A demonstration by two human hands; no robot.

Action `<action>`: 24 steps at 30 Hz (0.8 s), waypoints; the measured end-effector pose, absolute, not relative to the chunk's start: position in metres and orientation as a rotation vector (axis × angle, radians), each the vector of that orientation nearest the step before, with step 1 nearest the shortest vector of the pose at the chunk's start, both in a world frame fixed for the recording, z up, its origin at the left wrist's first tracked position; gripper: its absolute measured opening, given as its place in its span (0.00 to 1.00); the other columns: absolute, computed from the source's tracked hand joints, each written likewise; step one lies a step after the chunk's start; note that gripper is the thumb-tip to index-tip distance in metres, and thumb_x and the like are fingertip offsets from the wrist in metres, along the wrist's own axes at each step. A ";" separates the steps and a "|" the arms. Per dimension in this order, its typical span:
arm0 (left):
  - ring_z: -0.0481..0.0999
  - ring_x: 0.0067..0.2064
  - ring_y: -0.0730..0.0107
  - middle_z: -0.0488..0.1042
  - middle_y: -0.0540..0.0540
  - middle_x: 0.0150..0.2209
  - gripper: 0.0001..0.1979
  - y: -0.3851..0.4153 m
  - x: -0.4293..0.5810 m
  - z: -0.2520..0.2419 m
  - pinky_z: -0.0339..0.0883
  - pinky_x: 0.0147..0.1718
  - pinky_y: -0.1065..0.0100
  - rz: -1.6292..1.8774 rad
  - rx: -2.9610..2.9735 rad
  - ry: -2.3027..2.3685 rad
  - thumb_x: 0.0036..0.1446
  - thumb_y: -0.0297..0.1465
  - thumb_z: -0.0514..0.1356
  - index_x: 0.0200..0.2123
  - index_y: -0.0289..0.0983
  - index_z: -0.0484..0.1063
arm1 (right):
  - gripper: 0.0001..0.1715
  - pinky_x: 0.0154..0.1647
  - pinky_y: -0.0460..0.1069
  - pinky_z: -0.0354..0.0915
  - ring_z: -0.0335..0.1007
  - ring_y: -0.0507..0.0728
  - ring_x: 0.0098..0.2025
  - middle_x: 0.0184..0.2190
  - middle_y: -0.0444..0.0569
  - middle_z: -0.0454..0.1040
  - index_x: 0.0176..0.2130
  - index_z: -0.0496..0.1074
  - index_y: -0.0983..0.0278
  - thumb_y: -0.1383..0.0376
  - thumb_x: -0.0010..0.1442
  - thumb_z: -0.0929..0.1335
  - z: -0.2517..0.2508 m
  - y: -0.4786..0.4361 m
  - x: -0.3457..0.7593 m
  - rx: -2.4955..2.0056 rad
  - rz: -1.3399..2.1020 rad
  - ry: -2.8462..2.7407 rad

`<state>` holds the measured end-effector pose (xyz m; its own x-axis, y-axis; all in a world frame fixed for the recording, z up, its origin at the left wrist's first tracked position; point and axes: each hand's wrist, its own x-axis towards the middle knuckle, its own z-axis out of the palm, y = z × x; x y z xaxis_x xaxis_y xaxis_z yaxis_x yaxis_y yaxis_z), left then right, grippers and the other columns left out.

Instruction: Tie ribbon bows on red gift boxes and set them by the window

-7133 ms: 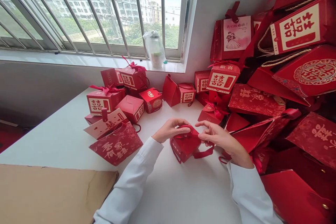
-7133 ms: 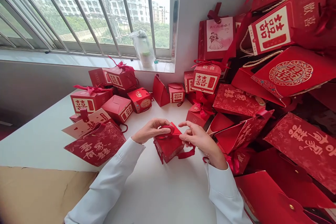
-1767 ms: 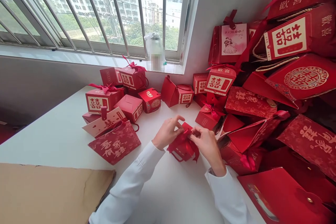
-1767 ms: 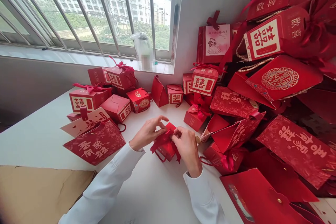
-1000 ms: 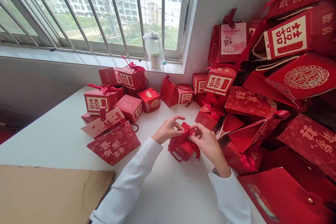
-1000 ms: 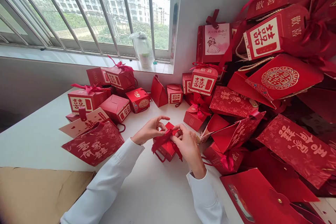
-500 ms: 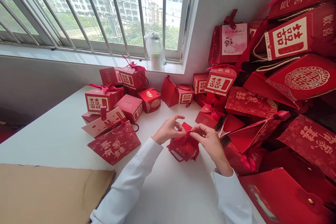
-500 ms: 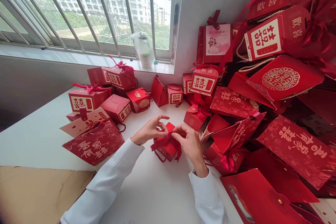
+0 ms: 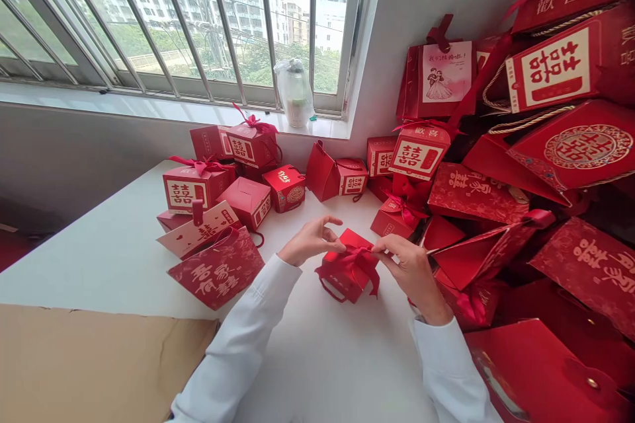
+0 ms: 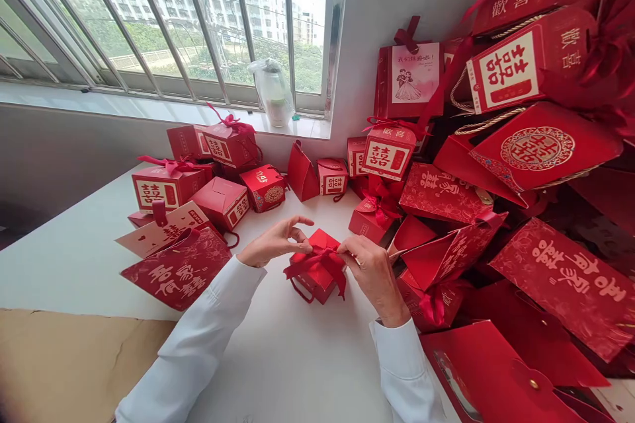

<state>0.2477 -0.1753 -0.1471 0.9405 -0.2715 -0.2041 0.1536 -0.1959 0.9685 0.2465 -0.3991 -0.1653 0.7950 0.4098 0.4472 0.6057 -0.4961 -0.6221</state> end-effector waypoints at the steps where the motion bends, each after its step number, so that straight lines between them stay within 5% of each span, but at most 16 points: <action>1: 0.72 0.29 0.71 0.73 0.51 0.26 0.27 -0.174 0.248 -0.147 0.60 0.29 0.70 -0.385 1.726 -0.075 0.42 0.28 0.65 0.48 0.32 0.63 | 0.12 0.38 0.49 0.63 0.70 0.55 0.35 0.30 0.47 0.74 0.30 0.72 0.60 0.62 0.62 0.63 -0.166 -0.401 0.247 -2.173 -0.327 -0.765; 10: 0.71 0.29 0.71 0.71 0.53 0.23 0.22 -0.160 0.255 -0.154 0.58 0.28 0.72 -0.330 1.795 -0.028 0.42 0.28 0.63 0.43 0.34 0.65 | 0.15 0.41 0.50 0.62 0.69 0.56 0.37 0.32 0.49 0.74 0.30 0.72 0.60 0.63 0.65 0.61 -0.179 -0.409 0.240 -2.255 -0.415 -0.792; 16: 0.70 0.40 0.67 0.72 0.48 0.36 0.11 -0.174 0.243 -0.138 0.62 0.37 0.68 -0.028 2.031 -0.249 0.51 0.35 0.61 0.39 0.39 0.74 | 0.10 0.39 0.49 0.64 0.70 0.56 0.37 0.34 0.49 0.74 0.38 0.69 0.61 0.63 0.64 0.60 -0.178 -0.403 0.237 -2.234 -0.393 -0.706; 24: 0.66 0.36 0.65 0.71 0.46 0.32 0.08 -0.208 0.235 -0.145 0.59 0.42 0.65 0.145 2.364 -0.605 0.54 0.36 0.63 0.34 0.39 0.76 | 0.19 0.28 0.47 0.62 0.67 0.53 0.26 0.28 0.45 0.74 0.45 0.66 0.63 0.53 0.62 0.60 -0.162 -0.390 0.236 -2.070 -0.054 -0.346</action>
